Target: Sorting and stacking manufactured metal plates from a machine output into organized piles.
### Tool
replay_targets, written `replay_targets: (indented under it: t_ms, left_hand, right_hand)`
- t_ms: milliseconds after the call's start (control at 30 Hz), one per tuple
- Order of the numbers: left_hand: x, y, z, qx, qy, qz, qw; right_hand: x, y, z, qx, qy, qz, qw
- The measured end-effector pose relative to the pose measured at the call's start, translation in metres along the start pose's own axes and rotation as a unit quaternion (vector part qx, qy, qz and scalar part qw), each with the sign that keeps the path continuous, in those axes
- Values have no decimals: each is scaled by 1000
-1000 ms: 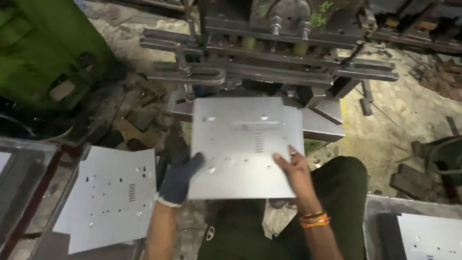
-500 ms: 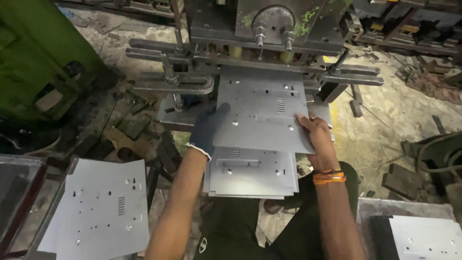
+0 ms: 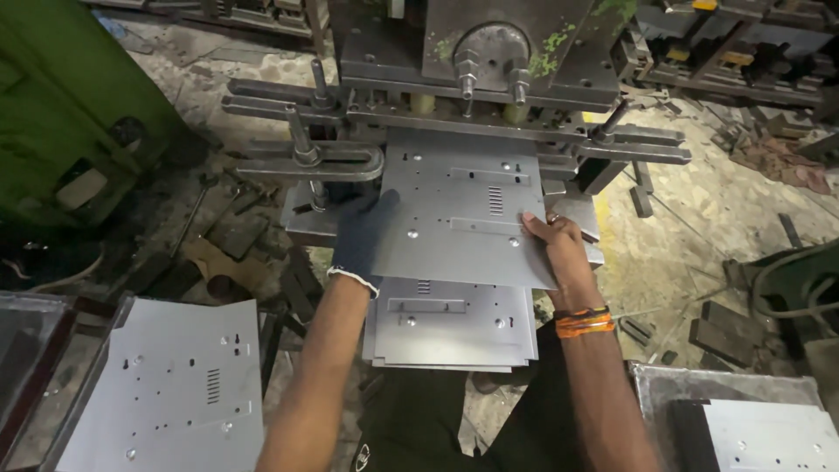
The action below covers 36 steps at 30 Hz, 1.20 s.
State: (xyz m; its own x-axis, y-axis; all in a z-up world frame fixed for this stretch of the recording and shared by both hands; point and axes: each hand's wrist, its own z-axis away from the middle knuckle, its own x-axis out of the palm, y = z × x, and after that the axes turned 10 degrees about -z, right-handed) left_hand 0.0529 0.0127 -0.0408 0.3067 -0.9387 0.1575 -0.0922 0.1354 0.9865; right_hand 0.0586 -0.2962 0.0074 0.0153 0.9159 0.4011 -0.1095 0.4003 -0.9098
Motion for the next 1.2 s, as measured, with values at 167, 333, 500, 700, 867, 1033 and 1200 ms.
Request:
replay_targets:
  t_ms: [167,333,500,700,867,1033,1200]
  left_hand:
    - [0,5,4,-9,7,33,999]
    - [0,-2,2,27,12,10,1000]
    - [1,10,9,-28,14,70,997]
    - [5,9,24,-55,-40,152,986]
    - [20,60,90,-176,-115,273,939]
    - [20,30,127,-199,-107,446,866]
    - [-6,12,146,-252,-164,400,866]
  right_hand:
    - [4,-4,4,-3,14,15,1000]
    - [11,-11,9,1,16,26,1000]
    - [15,-12,16,-3,-1,22,1000]
    - [10,-4,11,-143,-27,175,974]
    - [4,-47,10,-37,-62,380,922]
    - [35,-63,3,-42,-224,486,844]
    - [112,-55,43,-167,-280,643,693]
